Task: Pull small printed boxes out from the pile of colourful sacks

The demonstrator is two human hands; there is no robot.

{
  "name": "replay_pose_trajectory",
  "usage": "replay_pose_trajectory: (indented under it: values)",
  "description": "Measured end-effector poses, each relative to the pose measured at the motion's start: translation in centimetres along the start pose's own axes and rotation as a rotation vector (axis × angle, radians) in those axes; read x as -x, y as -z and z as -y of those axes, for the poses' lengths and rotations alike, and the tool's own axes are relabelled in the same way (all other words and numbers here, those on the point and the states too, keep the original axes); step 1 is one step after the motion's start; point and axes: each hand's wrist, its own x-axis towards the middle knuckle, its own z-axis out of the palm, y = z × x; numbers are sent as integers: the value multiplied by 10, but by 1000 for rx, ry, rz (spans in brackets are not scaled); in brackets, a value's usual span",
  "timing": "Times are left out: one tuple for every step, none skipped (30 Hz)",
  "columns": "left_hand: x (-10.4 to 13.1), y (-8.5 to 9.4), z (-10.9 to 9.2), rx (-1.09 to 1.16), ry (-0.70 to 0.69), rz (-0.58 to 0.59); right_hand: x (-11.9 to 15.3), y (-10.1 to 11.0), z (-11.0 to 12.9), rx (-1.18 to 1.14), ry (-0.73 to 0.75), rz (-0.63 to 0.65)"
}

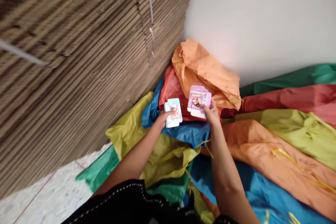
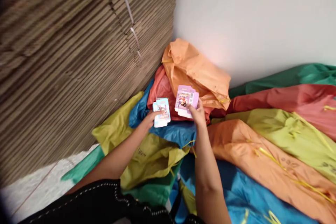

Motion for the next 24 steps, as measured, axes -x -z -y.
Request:
replay_pose_trajectory:
  values:
    - [20,1,1,32,-12,18,18,4,8,32,29,1]
    - [43,2,2,68,-27,38,36,6,17,79,66,14]
    - [66,3,4,104,-42,53,55,6,25,153,116,45]
    - [91,4,8,141,-60,72,76,3,32,229,161,89]
    - [115,7,13,177,-78,99,99,-2,37,294,191,142]
    - [140,12,20,214,-97,136,125,-9,40,344,206,191]
    - [163,18,28,252,-118,167,153,-17,41,376,206,228]
    - [186,28,38,289,-134,184,182,-26,39,398,207,248]
    - [208,40,49,323,-135,177,213,-34,35,414,202,258]
    - [228,55,61,352,-117,146,244,-41,29,425,193,269]
    - [248,72,73,374,-85,98,273,-48,21,434,175,316]
    - [267,91,85,391,-36,53,301,-54,13,422,152,375]
    - [285,110,97,400,5,31,327,-60,5,400,117,458]
    - [301,130,109,409,28,18,348,-66,-3,384,78,554]
    - [316,149,120,422,35,6,366,-72,-9,384,59,652]
    - [330,168,131,439,30,-10,378,-78,-15,416,66,757]
    - [342,186,141,461,12,-35,386,-84,-19,509,108,857]
    - [352,202,150,488,-14,-64,388,-90,-23,648,175,931]
    - [361,217,159,515,-42,-92,386,-96,-27,812,248,965]
    - [368,231,167,541,-69,-114,378,-102,-31,998,326,961]
    - [373,243,175,564,-89,-129,367,-109,-36,1136,360,893]
    - [377,253,182,584,-103,-135,354,-115,-41,1206,364,807]
    - [379,262,188,602,-111,-132,338,-121,-46,1273,362,726]
    - [381,270,193,617,-114,-124,321,-125,-51,1335,355,661]
